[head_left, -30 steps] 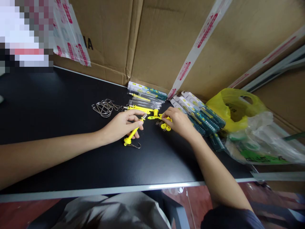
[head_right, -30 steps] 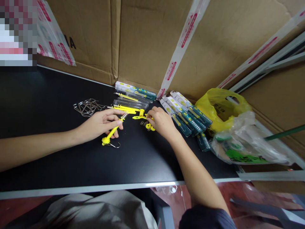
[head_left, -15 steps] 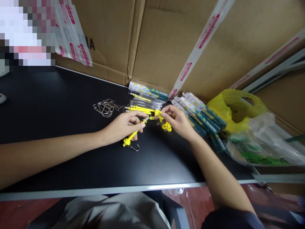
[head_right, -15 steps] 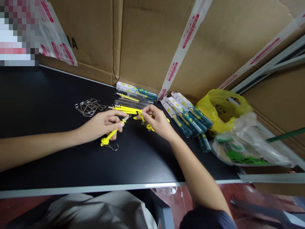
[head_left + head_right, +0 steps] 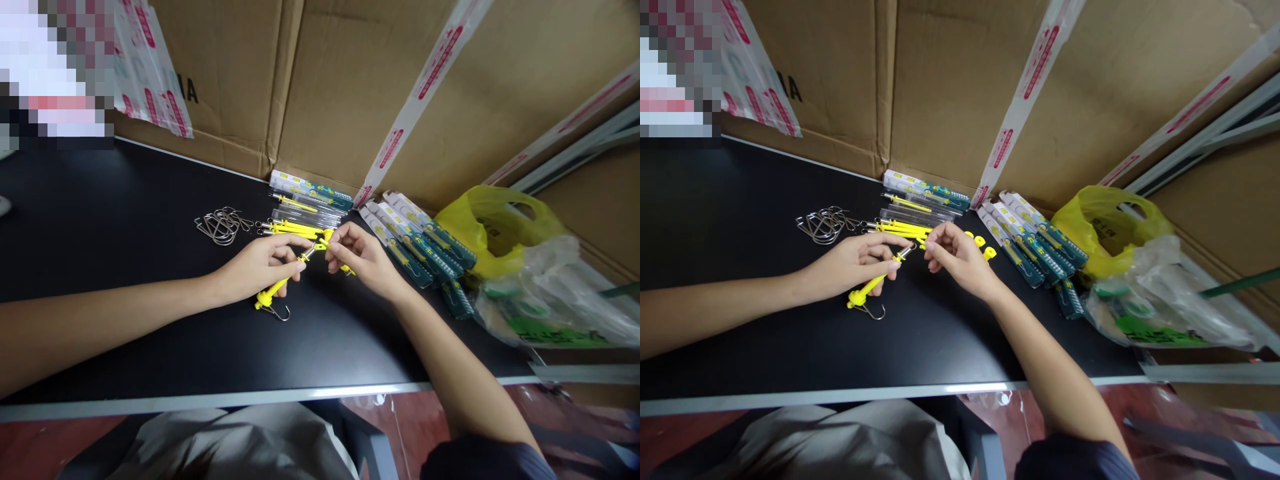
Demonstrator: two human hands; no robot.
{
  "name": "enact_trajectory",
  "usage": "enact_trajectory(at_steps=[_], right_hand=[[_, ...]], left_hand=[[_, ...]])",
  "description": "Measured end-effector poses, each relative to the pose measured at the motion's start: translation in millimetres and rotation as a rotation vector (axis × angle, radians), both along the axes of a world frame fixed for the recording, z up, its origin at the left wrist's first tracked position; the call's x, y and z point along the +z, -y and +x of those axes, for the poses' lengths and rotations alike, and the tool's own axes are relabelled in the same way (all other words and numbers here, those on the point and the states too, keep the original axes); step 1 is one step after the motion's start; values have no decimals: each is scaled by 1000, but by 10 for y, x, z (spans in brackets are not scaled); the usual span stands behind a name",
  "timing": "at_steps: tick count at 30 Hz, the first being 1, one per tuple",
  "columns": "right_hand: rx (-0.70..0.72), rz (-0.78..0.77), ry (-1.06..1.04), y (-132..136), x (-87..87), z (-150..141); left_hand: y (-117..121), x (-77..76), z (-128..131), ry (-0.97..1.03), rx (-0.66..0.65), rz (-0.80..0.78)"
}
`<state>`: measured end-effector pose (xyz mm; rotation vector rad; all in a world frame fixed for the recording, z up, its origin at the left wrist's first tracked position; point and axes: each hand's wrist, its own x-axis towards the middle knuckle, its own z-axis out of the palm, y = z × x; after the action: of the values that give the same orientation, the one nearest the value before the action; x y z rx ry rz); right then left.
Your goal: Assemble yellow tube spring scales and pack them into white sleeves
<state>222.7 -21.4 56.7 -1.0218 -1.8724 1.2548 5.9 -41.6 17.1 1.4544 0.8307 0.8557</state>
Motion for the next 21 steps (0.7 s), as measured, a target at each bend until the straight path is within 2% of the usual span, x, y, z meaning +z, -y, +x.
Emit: enact_trajectory(at_steps=[9, 21], right_hand=[[72, 68, 11, 30, -18, -41], [23, 75, 38, 61, -32, -65]], left_hand=[[11, -6, 11, -1, 54, 19], [7, -27, 6, -8, 71, 34]])
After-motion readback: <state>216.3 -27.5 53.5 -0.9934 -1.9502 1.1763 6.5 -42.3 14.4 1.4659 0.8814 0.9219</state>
